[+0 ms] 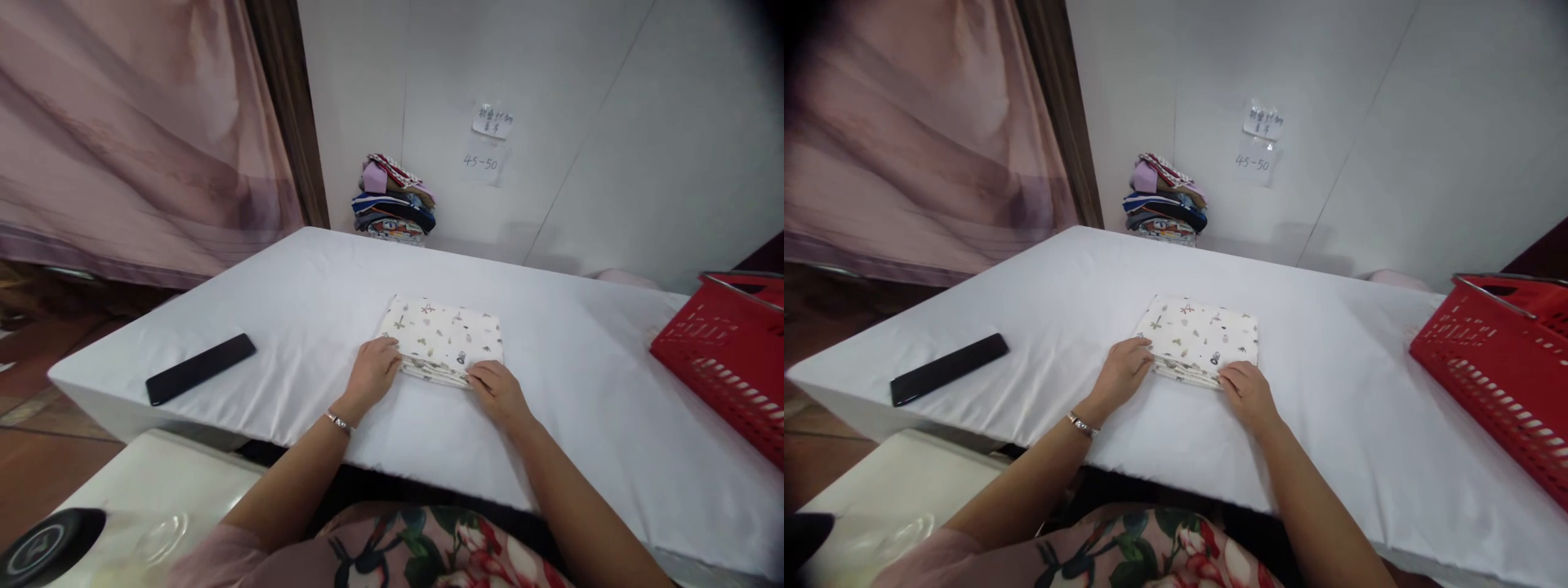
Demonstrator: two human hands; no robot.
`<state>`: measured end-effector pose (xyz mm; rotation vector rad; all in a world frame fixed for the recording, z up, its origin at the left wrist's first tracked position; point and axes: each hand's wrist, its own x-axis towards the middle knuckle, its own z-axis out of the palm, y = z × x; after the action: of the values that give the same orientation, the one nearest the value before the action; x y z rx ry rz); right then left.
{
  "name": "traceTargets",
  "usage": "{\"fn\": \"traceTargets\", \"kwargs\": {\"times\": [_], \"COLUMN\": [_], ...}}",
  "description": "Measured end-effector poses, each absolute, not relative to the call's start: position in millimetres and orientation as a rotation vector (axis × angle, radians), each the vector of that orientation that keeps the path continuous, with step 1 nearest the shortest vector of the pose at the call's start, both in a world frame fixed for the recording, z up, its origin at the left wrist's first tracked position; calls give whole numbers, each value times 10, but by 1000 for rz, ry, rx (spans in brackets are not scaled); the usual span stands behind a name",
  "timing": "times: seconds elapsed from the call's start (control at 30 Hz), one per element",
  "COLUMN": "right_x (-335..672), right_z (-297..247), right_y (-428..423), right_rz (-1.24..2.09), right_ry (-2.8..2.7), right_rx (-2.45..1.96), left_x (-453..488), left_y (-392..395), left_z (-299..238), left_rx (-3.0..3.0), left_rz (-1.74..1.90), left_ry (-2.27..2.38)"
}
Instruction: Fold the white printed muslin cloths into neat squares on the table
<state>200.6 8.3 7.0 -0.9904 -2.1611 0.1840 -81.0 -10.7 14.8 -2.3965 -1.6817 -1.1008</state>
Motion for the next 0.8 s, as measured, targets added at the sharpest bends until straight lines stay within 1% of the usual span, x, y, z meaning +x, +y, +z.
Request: {"fn": "traceTargets", "kwargs": {"times": [0.17, 0.4, 0.67, 0.8], "right_x": [2013, 2020, 2015, 2016], "right_z": [53, 18, 20, 13], "right_y": [85, 98, 101, 104], "right_rz": [214, 201, 193, 188], "right_ry": [-2153, -2137, -2132, -2123], "right_rx": [-996, -980, -986, -989], "left_x": [-869, -748, -728, -717], "left_y": [-104, -29, 20, 35], "left_z": [111, 96, 170, 242], "left_rx": [-2340, -2431, -2537, -2579], "left_rz": [-1125, -1047, -823, -776], "left_ry": [-1652, -1544, -1510, -1431]}}
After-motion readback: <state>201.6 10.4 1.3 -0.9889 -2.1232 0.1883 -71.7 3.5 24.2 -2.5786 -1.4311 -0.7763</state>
